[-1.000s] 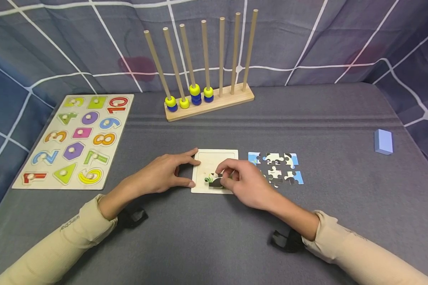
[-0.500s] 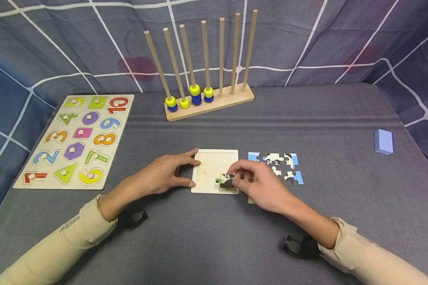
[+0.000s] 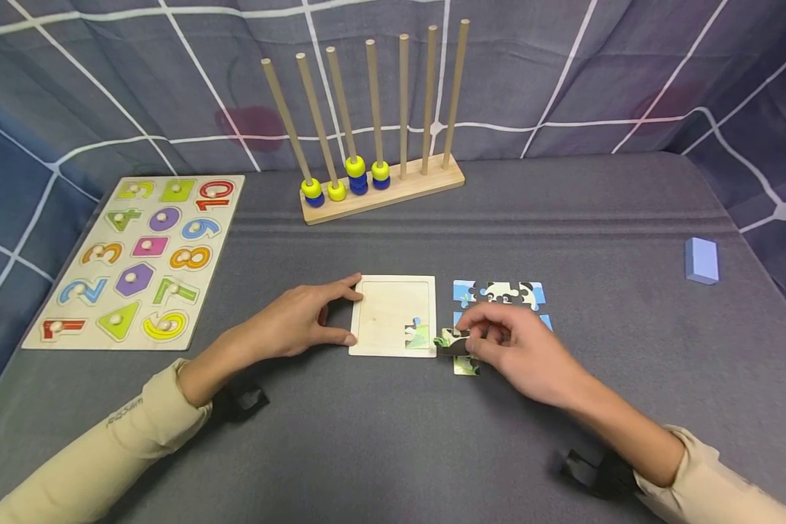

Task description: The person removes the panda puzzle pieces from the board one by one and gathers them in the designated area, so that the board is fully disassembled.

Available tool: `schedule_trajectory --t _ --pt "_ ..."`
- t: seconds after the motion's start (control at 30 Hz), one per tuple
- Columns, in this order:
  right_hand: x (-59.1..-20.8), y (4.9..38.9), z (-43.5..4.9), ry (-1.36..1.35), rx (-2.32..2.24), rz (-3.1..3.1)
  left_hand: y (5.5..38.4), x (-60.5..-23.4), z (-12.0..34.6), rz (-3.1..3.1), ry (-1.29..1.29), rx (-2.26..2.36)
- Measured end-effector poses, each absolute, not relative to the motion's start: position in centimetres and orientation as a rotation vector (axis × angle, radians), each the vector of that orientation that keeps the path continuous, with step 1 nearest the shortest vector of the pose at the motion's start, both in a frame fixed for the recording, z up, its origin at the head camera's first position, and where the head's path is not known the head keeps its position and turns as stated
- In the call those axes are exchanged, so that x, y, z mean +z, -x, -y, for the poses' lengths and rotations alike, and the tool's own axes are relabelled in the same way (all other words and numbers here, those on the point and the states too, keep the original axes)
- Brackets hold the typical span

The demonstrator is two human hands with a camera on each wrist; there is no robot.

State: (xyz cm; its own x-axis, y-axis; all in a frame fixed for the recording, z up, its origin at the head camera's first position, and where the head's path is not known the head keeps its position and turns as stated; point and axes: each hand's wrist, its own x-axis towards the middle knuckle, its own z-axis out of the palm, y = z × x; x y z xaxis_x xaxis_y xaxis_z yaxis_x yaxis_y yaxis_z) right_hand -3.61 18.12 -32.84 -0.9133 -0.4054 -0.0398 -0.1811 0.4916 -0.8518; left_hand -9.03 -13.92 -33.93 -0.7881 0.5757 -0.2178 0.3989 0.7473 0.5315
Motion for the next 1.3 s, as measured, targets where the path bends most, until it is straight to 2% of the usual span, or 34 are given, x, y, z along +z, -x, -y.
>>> schedule_trajectory --t 0.57,0.9,1.3 --pt "-33.6 2.1 -22.5 0.517 -1.349 -2.553 9.0 -34.0 14.1 -2.590 -0.762 0.671" --pt "-34.9 1.7 -23.1 0.577 -1.339 -2.576 9.1 -33.8 14.1 -2.588 -0.759 0.671" --pt "-35.4 1.3 -22.6 0.580 -1.016 -2.866 9.0 -33.8 13.9 -2.587 -0.760 0.653"
